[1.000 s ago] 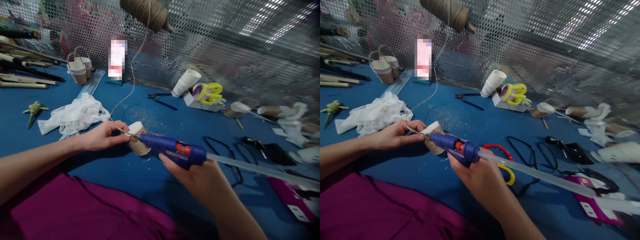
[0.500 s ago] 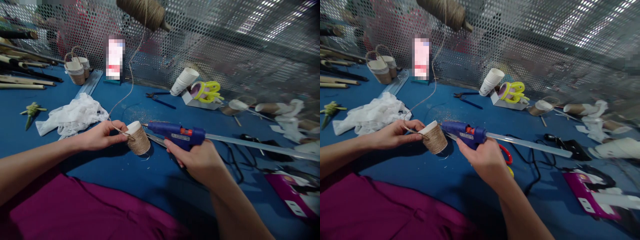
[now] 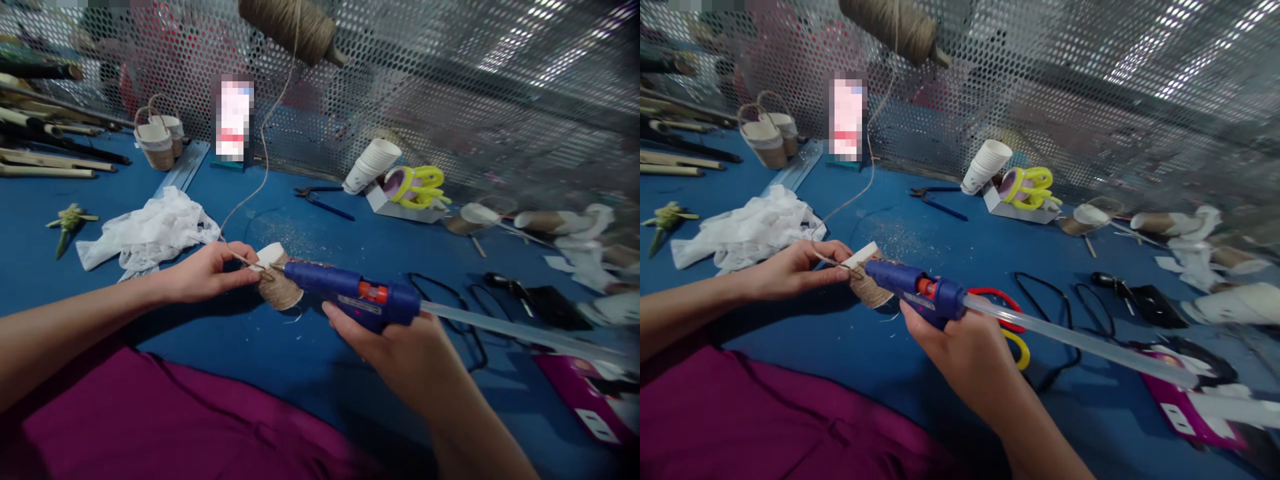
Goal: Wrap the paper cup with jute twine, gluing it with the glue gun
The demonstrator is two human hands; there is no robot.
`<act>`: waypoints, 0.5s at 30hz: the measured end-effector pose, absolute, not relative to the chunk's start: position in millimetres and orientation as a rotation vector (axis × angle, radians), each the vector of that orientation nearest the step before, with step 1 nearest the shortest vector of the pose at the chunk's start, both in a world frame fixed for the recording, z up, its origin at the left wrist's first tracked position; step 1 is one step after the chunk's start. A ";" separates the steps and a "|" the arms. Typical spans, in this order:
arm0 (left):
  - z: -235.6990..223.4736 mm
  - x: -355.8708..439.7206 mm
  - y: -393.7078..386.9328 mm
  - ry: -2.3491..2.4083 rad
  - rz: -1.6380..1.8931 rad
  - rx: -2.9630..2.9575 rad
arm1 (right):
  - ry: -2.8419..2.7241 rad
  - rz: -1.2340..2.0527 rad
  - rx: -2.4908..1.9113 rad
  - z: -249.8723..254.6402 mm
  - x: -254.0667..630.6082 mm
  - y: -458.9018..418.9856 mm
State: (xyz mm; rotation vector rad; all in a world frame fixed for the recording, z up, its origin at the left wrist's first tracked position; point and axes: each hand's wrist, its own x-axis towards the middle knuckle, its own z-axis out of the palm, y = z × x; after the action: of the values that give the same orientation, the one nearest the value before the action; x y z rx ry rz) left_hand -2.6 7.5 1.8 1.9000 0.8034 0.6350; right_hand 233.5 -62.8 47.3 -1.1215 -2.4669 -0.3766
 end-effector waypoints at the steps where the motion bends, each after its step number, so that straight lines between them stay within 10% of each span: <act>1: 1.3 -2.5 7.4 0.805 0.639 1.898 | -2.423 -0.247 -1.189 44.9 232.1 -63.9; 7: -0.4 -3.2 7.3 0.825 0.616 1.879 | -2.293 0.027 -1.372 29.7 233.4 -68.9; 15: 1.9 -4.0 8.7 0.786 0.595 1.876 | -2.562 -0.525 -1.119 42.1 247.6 -58.4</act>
State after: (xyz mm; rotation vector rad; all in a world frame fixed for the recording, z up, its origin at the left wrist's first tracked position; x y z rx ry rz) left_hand -4.0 8.7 1.9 1.8764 0.7860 0.5945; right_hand 247.6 -58.4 42.1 -1.1195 -2.5618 -0.5251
